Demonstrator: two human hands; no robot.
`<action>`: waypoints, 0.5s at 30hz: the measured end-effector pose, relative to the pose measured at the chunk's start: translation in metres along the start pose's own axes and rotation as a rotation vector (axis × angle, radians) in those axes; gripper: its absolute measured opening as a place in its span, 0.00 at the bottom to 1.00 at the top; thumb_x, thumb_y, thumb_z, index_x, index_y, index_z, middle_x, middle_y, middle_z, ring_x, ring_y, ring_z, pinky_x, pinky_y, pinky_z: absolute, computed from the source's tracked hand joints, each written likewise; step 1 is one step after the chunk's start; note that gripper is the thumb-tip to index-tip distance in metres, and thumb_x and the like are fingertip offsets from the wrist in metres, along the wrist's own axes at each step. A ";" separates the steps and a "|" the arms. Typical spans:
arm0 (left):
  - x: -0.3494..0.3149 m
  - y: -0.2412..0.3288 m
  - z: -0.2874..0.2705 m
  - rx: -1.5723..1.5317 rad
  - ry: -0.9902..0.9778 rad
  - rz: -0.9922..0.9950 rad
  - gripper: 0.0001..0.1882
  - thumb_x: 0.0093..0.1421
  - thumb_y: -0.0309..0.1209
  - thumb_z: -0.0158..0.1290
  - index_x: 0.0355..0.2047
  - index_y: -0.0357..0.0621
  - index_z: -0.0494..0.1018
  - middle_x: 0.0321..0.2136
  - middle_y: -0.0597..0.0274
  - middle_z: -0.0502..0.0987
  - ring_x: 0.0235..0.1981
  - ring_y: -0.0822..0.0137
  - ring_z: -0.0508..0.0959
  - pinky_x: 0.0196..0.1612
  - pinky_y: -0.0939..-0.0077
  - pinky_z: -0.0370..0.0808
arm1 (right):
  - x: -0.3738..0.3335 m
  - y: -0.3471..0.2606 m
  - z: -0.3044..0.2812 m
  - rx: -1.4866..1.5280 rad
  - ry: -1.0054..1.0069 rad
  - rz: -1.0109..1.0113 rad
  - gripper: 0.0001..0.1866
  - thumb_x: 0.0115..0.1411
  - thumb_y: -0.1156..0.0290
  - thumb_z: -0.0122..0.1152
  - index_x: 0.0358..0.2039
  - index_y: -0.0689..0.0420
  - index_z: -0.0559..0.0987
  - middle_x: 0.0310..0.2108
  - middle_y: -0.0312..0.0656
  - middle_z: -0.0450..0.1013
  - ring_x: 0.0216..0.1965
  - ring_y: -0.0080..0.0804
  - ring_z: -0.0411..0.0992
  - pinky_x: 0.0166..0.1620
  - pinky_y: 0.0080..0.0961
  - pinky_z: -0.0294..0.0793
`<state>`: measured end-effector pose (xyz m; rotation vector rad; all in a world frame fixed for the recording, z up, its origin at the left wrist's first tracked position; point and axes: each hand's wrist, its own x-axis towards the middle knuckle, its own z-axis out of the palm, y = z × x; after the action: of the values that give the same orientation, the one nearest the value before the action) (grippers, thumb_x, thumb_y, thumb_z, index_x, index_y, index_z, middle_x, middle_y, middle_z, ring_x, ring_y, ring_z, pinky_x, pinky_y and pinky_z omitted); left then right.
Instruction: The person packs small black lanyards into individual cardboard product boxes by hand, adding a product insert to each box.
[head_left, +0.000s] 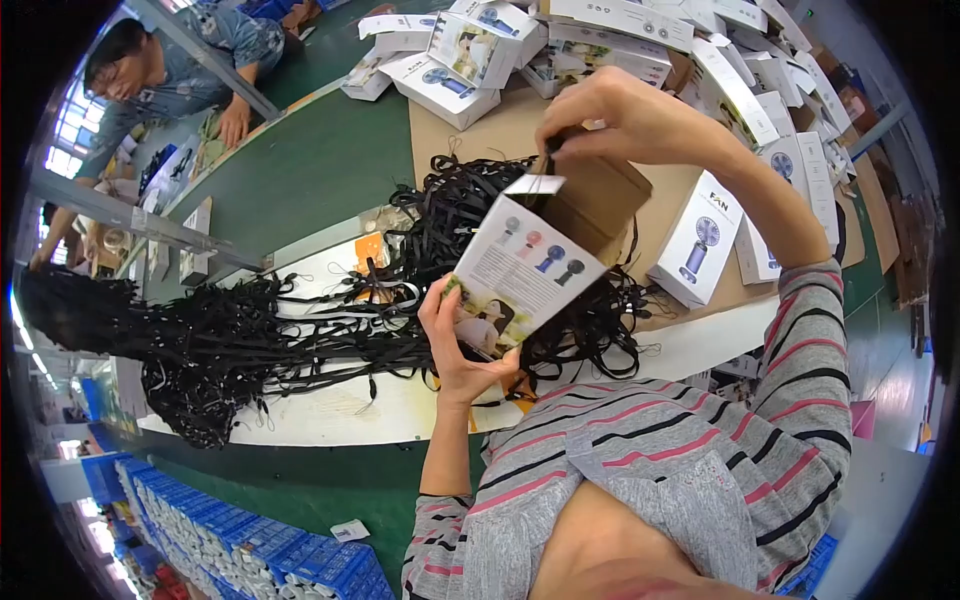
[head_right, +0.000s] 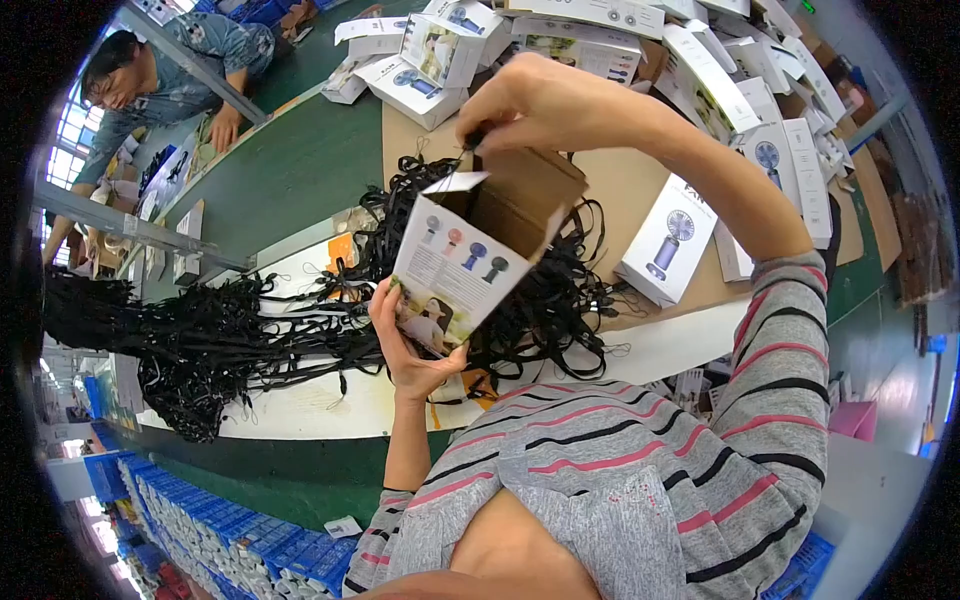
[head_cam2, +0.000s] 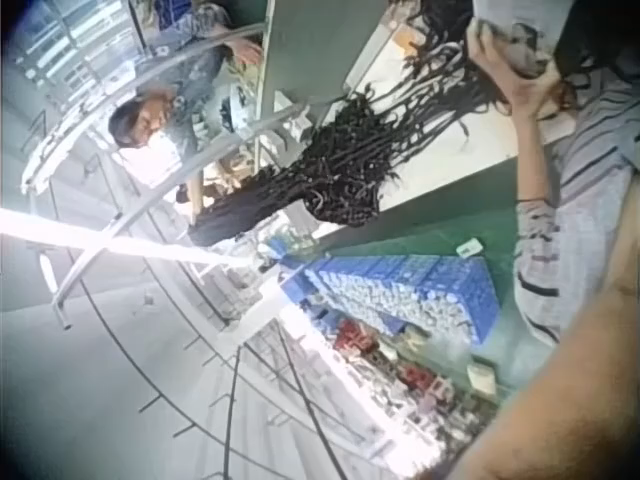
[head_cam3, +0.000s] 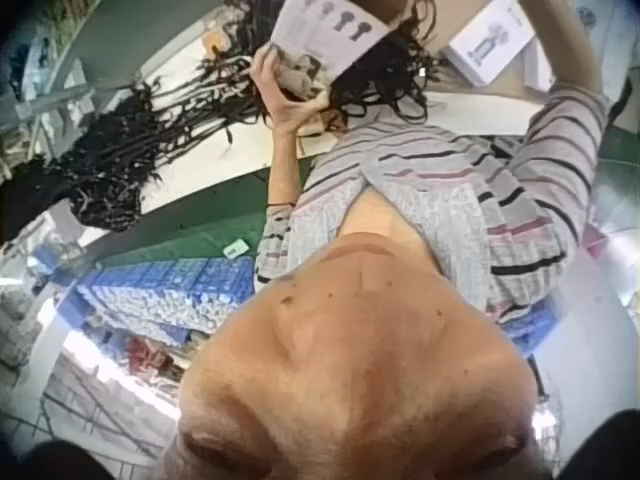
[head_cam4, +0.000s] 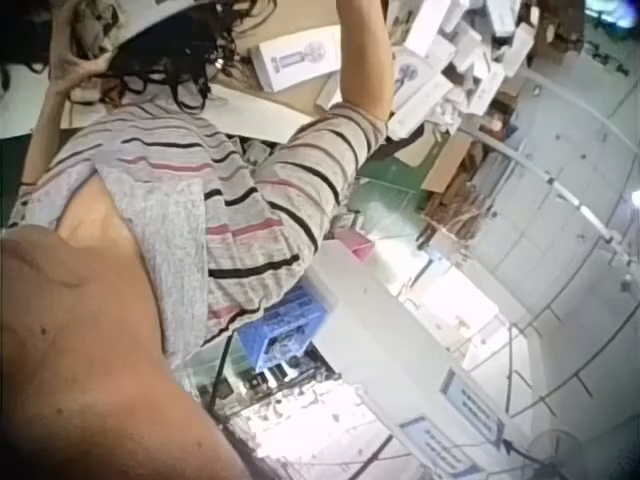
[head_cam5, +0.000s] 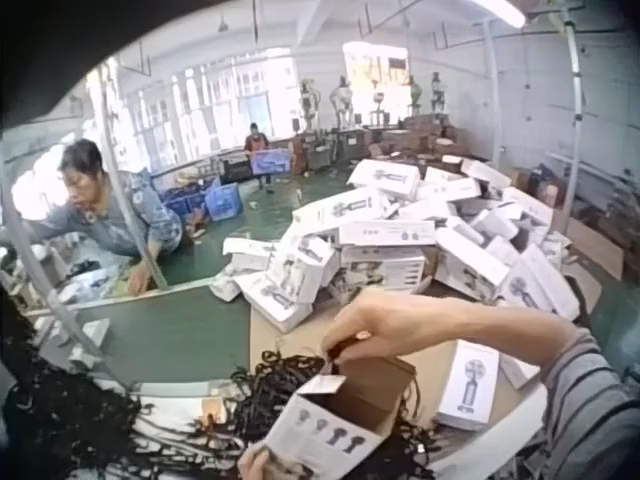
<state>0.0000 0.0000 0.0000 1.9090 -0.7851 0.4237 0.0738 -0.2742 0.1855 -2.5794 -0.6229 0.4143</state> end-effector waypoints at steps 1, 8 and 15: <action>0.001 0.002 -0.003 -0.038 0.041 -0.068 0.49 0.30 0.32 0.63 0.56 0.42 0.54 0.54 0.52 0.56 0.55 0.54 0.60 0.57 0.63 0.60 | -0.001 0.002 0.006 -0.102 0.198 -0.167 0.09 0.48 0.78 0.59 0.33 0.59 0.77 0.47 0.41 0.69 0.48 0.38 0.67 0.47 0.30 0.70; -0.007 0.004 0.001 -0.179 0.048 -0.232 0.50 0.28 0.31 0.64 0.55 0.40 0.56 0.53 0.49 0.58 0.54 0.53 0.61 0.55 0.63 0.61 | -0.018 -0.014 0.007 -0.377 0.372 -0.450 0.09 0.44 0.73 0.64 0.27 0.59 0.76 0.36 0.38 0.72 0.44 0.37 0.66 0.46 0.32 0.68; 0.004 0.009 0.002 -0.130 -0.001 -0.129 0.49 0.29 0.30 0.64 0.56 0.40 0.56 0.53 0.48 0.58 0.54 0.52 0.61 0.55 0.62 0.61 | -0.018 -0.018 0.019 -0.412 0.201 -0.445 0.13 0.46 0.70 0.63 0.32 0.61 0.75 0.30 0.42 0.71 0.36 0.38 0.68 0.38 0.31 0.70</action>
<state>-0.0033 -0.0055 0.0077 1.8259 -0.6691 0.2855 0.0448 -0.2620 0.1810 -2.6897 -1.2780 -0.1350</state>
